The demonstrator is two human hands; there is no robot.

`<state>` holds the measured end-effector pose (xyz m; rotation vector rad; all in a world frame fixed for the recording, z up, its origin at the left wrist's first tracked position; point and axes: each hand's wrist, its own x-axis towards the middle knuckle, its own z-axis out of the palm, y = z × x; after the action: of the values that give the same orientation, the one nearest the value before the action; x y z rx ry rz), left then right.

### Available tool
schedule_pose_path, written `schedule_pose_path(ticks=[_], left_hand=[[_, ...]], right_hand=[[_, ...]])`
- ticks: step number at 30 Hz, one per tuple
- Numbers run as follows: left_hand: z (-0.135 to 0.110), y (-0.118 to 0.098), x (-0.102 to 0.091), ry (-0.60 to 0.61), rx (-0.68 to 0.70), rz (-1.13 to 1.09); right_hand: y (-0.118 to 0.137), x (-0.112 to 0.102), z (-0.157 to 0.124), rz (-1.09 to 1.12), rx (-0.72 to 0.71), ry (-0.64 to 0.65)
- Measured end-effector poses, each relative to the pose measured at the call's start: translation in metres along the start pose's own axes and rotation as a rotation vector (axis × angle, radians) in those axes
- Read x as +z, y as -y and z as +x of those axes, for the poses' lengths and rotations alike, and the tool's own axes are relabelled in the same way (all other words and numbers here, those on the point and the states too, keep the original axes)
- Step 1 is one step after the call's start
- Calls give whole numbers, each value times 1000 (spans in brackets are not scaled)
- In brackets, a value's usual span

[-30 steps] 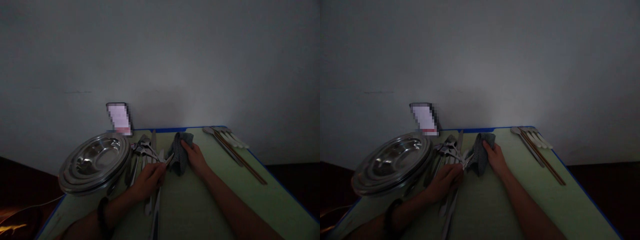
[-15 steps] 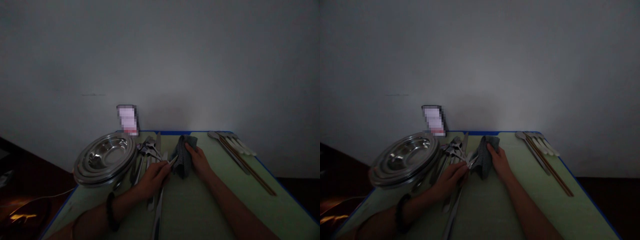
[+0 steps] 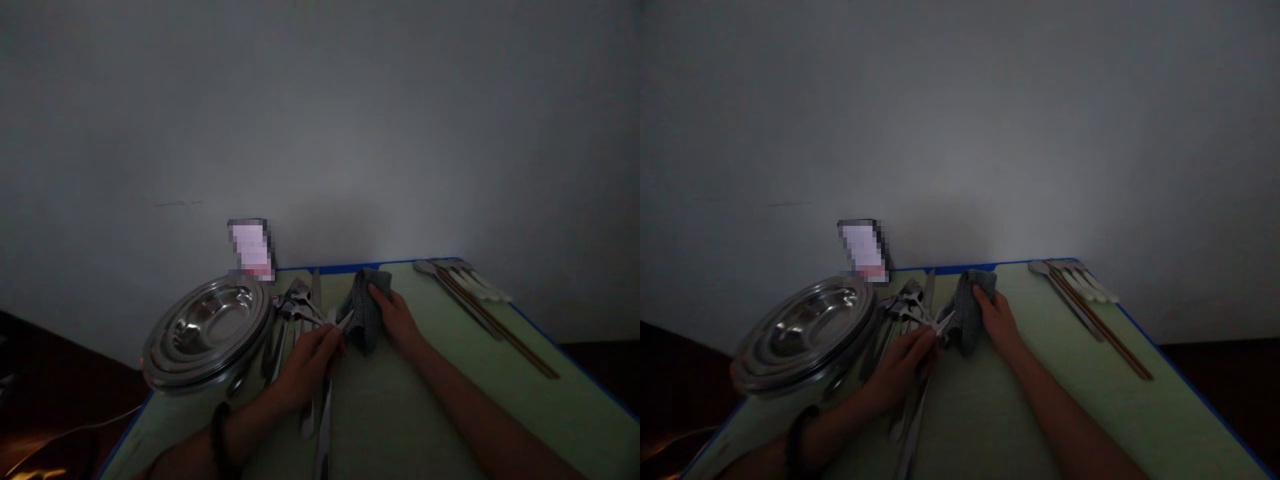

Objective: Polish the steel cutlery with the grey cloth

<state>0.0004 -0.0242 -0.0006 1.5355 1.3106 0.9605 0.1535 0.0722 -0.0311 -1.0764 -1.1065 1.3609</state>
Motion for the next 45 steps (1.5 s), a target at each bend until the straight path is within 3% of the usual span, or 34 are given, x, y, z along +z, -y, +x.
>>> schedule_pose_path(ticks=[8,14,22,29,39,45], left_hand=[[1,-1,-3,-59,-64,-87],[5,-4,-5,-51,-91,-73],[5,-3,-4,15,-54,118],[5,3,-3,26,-35,91],[4,-1,-5,61,10,71],[4,2,-5,-11,-88,-68]], right_hand=[[1,-1,6,169,89,100],[3,-3,8,311,47,244],[-5,1,15,317,-9,129],[-6,24,-3,383,93,-32],[5,26,-4,527,129,115],[7,11,4,529,228,279]])
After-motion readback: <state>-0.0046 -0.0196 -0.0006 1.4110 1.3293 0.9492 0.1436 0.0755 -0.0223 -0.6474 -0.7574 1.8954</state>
